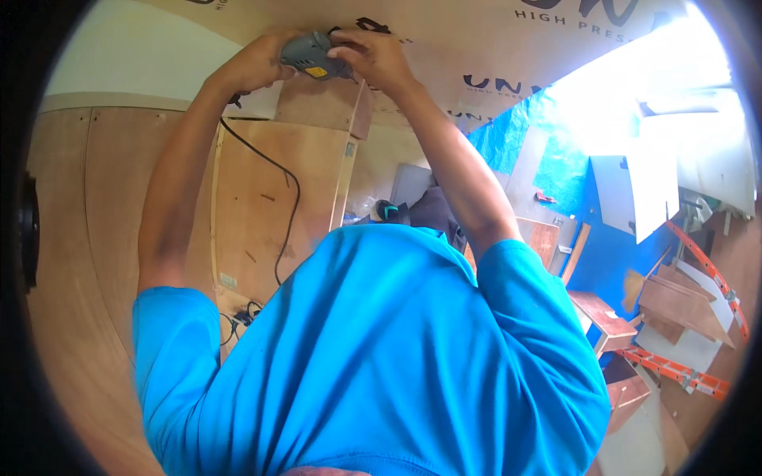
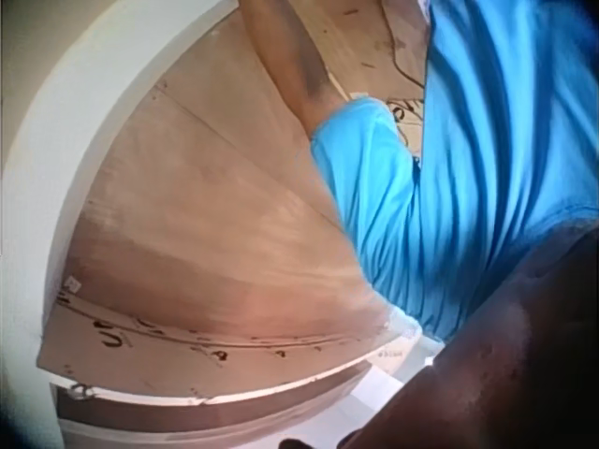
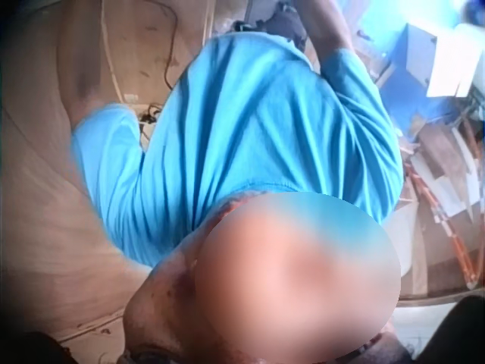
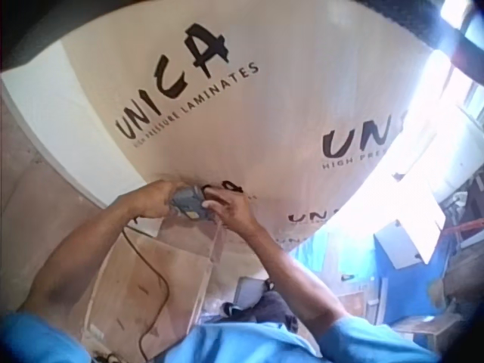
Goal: The person works on wood panels to assemble a structure, using a drill to make holes and a hammer to secure pieces together, while also handling several wood panels.
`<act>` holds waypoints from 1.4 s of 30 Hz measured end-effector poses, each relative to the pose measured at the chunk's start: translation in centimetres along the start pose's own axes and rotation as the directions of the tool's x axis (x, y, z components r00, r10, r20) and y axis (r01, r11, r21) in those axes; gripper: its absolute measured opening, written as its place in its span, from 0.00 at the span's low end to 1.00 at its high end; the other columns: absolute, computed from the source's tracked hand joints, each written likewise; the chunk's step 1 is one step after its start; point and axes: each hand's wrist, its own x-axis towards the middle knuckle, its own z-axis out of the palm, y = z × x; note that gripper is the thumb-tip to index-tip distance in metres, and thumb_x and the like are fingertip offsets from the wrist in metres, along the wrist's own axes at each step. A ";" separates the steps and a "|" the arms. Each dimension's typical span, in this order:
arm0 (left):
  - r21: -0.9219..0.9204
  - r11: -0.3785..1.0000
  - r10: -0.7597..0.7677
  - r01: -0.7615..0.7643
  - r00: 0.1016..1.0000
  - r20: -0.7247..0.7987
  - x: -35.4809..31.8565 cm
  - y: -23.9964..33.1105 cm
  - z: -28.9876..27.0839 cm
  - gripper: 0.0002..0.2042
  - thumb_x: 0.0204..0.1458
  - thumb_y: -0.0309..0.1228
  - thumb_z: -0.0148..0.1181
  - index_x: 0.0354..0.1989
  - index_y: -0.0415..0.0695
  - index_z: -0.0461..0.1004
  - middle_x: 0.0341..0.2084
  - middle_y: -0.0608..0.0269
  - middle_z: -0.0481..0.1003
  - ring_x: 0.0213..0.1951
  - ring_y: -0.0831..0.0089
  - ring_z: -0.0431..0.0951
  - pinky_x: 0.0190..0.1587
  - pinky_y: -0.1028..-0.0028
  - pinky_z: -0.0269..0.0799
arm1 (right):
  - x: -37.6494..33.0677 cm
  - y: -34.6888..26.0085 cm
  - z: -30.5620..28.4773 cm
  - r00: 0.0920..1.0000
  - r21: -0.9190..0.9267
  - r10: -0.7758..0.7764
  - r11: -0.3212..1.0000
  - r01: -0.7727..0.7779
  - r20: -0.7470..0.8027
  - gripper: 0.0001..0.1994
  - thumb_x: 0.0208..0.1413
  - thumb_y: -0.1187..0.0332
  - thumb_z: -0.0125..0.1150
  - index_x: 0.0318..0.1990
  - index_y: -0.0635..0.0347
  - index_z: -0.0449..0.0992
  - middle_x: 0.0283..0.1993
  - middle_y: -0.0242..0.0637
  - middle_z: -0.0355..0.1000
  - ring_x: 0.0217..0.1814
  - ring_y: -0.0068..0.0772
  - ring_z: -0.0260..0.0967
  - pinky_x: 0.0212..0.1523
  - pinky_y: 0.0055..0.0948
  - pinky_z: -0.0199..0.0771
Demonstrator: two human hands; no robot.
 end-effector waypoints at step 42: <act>-0.592 -0.323 -0.904 -0.739 0.425 -0.038 -39.9 -7.5 38.1 0.25 0.65 0.48 0.57 0.58 0.39 0.68 0.39 0.54 0.77 0.35 0.67 0.78 0.38 0.67 0.78 | -11.0 11.0 8.9 0.368 0.189 0.869 0.321 -0.928 0.330 0.22 0.58 0.66 0.59 0.58 0.67 0.71 0.49 0.43 0.73 0.49 0.40 0.72 0.47 0.47 0.74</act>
